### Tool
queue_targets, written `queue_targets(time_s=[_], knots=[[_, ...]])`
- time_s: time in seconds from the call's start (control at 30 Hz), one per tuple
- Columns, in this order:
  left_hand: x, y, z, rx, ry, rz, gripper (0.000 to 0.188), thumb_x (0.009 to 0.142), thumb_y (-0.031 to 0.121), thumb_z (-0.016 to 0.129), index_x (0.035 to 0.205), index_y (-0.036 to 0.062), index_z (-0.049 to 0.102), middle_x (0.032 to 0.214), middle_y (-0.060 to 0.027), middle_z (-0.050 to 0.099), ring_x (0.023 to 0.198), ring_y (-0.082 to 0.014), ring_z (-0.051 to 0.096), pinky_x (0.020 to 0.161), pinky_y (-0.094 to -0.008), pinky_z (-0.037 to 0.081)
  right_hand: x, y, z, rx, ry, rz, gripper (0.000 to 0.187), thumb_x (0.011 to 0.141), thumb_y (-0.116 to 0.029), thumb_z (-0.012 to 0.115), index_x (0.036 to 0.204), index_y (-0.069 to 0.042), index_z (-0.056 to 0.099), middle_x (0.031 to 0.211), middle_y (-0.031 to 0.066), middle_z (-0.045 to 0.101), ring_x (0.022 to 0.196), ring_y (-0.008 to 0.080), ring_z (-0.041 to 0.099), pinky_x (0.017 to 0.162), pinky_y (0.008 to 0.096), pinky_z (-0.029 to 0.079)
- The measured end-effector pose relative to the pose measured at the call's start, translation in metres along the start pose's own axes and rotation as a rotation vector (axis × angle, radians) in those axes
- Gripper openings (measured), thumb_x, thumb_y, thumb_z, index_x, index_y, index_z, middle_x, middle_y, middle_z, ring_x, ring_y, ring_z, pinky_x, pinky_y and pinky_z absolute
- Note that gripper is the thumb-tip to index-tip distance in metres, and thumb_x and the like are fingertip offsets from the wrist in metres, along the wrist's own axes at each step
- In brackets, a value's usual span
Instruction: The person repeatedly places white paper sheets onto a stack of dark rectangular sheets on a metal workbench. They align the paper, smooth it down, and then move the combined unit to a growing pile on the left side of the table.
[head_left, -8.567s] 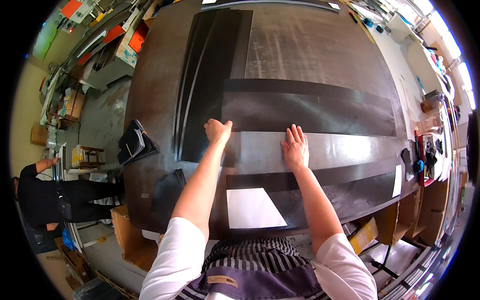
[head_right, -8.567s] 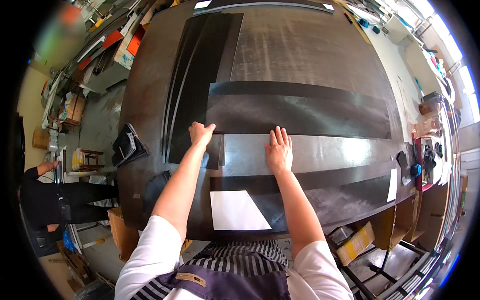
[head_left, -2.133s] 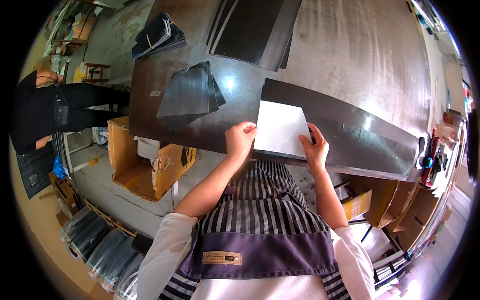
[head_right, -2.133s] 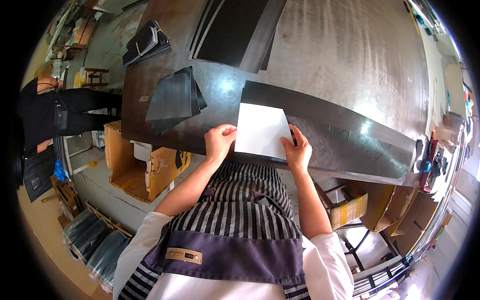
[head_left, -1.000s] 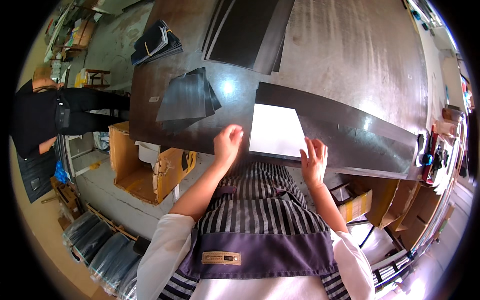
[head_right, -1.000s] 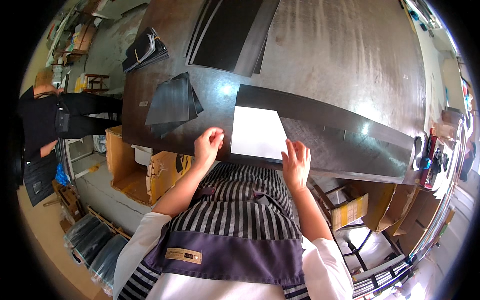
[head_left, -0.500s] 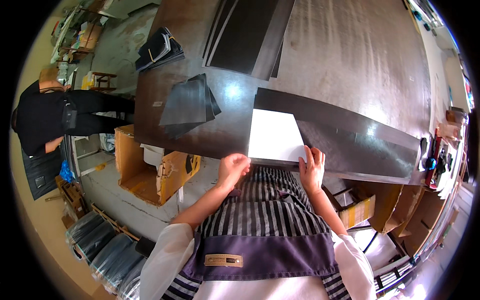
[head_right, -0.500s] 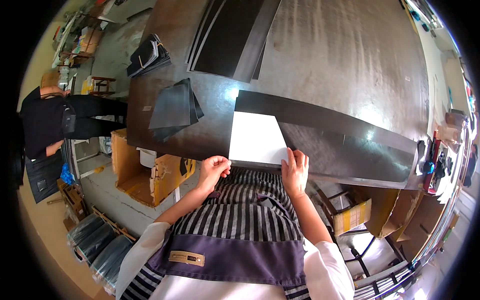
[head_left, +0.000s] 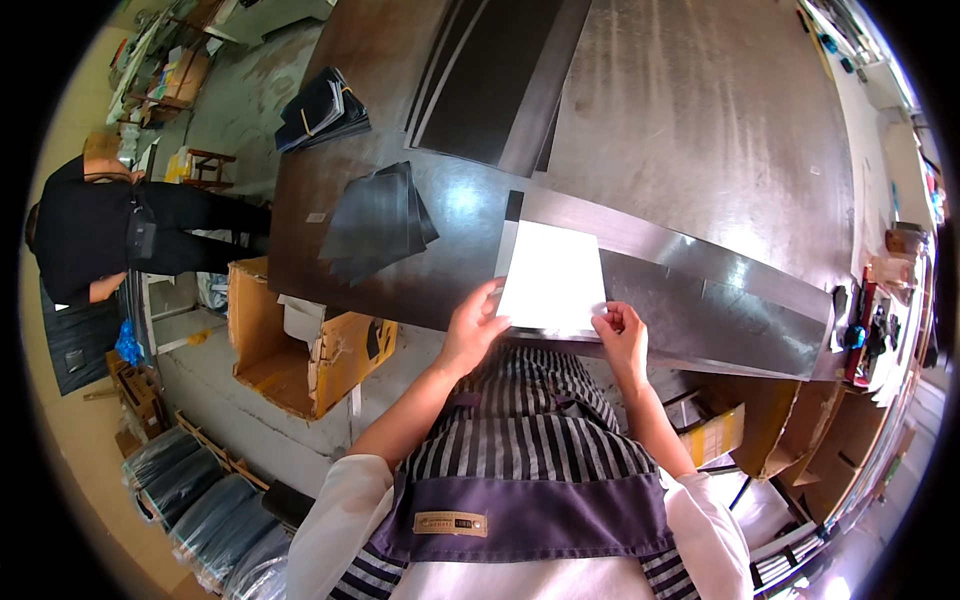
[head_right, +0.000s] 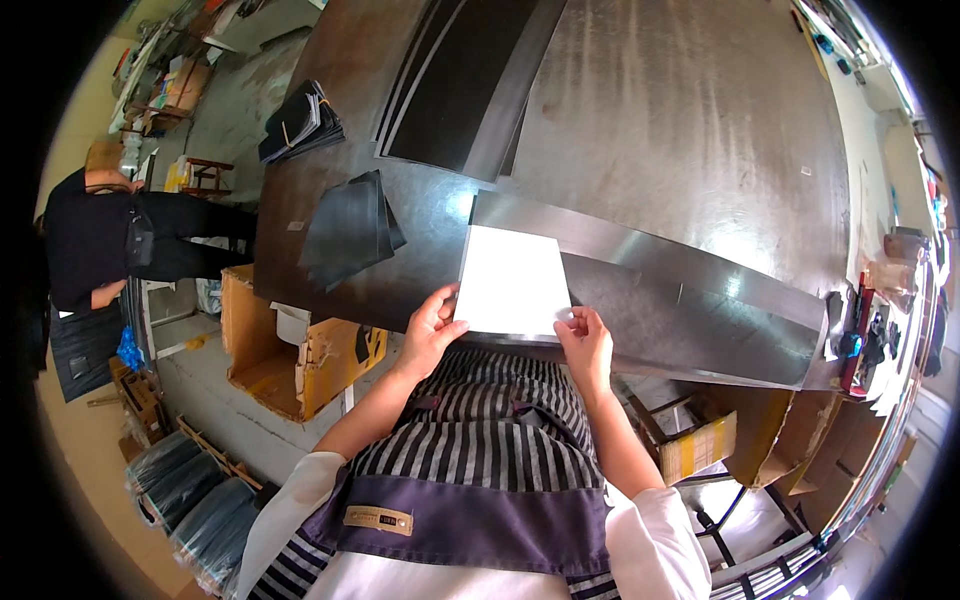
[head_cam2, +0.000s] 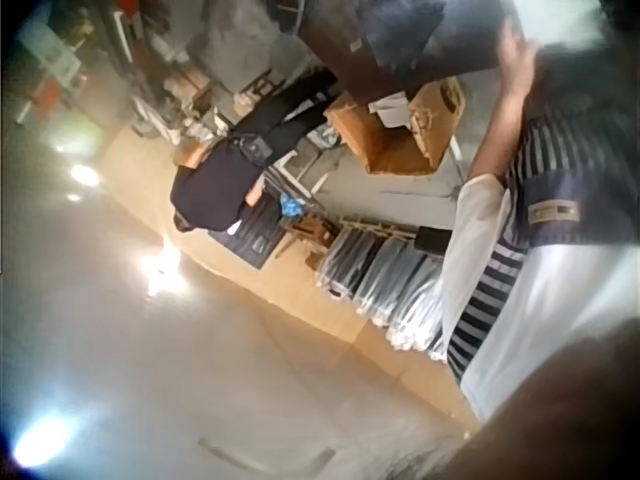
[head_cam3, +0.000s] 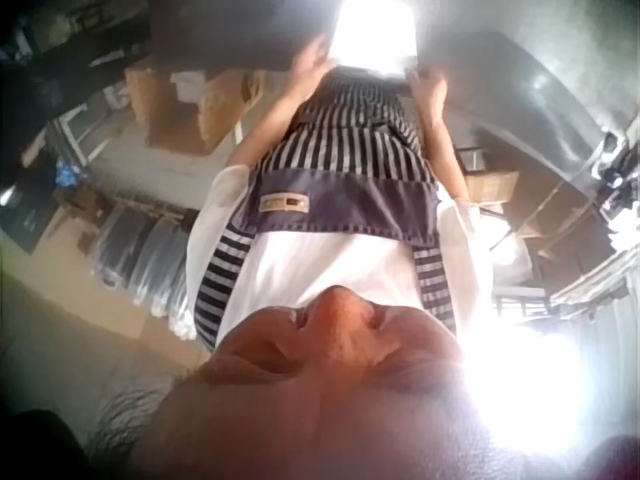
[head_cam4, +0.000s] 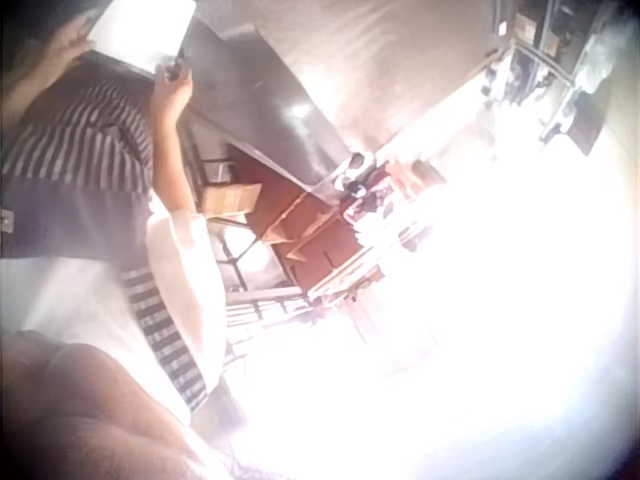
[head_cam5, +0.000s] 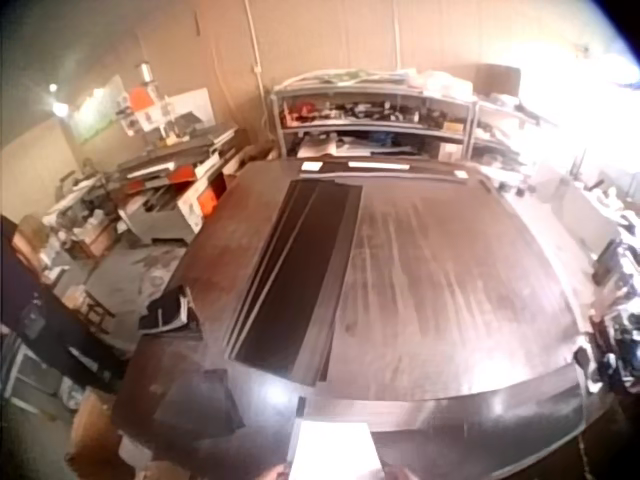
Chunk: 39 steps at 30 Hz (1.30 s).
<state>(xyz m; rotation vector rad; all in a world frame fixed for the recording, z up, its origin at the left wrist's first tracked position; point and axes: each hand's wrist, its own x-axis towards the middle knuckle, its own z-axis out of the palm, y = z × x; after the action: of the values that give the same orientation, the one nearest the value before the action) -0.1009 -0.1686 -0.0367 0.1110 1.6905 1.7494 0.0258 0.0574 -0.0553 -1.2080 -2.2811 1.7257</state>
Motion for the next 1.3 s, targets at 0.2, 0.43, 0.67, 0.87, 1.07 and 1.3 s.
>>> queue_targets(time_s=[0.2,0.43,0.67,0.87,1.07,1.3], knots=[[0.013,-0.008,0.006,1.033,0.251,0.303,0.079,0.072,0.01,0.079,0.14,0.0049,0.039,0.134,-0.0194,0.038,0.127,-0.0378,0.038,0.105,-0.046,0.035,0.036,-0.007,0.008,-0.188,0.067,-0.118,0.03,0.078,-0.015,0.073,0.105,-0.002,0.067,0.087,0.0098,0.063,0.075,0.0206,0.064,0.071,0.0317,0.052],[0.023,-0.012,0.006,1.129,0.02,0.466,0.084,0.069,0.022,0.082,0.139,0.0069,0.039,0.141,-0.0164,0.035,0.128,-0.0376,0.038,0.106,-0.049,0.033,0.098,-0.076,0.045,-0.546,0.063,-0.581,0.043,0.073,-0.024,0.081,0.11,-0.007,0.066,0.11,0.0132,0.058,0.105,0.0304,0.056,0.088,0.0386,0.049],[0.03,-0.018,0.001,1.029,0.042,0.437,0.096,0.064,0.023,0.085,0.142,0.0043,0.033,0.145,-0.0187,0.032,0.132,-0.0387,0.035,0.108,-0.0494,0.031,0.117,-0.099,0.063,-0.848,-0.119,-0.323,0.053,0.062,-0.039,0.086,0.097,-0.005,0.066,0.113,0.0111,0.054,0.114,0.0293,0.048,0.092,0.0422,0.044],[0.029,-0.013,0.002,1.007,0.09,0.464,0.102,0.06,0.019,0.087,0.143,-0.0001,0.029,0.143,-0.0214,0.036,0.127,-0.0397,0.04,0.105,-0.0463,0.035,0.121,-0.11,0.061,-0.668,-0.218,-0.121,0.051,0.064,-0.029,0.086,0.1,-0.004,0.06,0.107,0.0136,0.06,0.103,0.0311,0.058,0.086,0.0404,0.048],[0.028,-0.026,0.001,0.974,0.109,0.386,0.112,0.062,0.025,0.087,0.148,-0.002,0.02,0.143,-0.0247,0.035,0.13,-0.0403,0.039,0.108,-0.0468,0.032,0.084,-0.104,0.016,0.013,-0.417,-0.025,0.041,0.072,-0.005,0.078,0.11,0.0,0.062,0.082,0.0039,0.063,0.079,0.0104,0.057,0.072,0.0271,0.048],[0.039,0.021,-0.047,0.34,0.028,0.249,0.064,0.085,0.023,0.073,0.138,0.0024,0.044,0.135,-0.0161,0.049,0.122,-0.0297,0.052,0.098,-0.0376,0.045,0.061,-0.095,0.004,0.046,-0.425,-0.028,0.017,0.083,-0.001,0.07,0.099,0.002,0.065,0.077,-0.0019,0.061,0.071,0.0052,0.05,0.064,0.023,0.044]])
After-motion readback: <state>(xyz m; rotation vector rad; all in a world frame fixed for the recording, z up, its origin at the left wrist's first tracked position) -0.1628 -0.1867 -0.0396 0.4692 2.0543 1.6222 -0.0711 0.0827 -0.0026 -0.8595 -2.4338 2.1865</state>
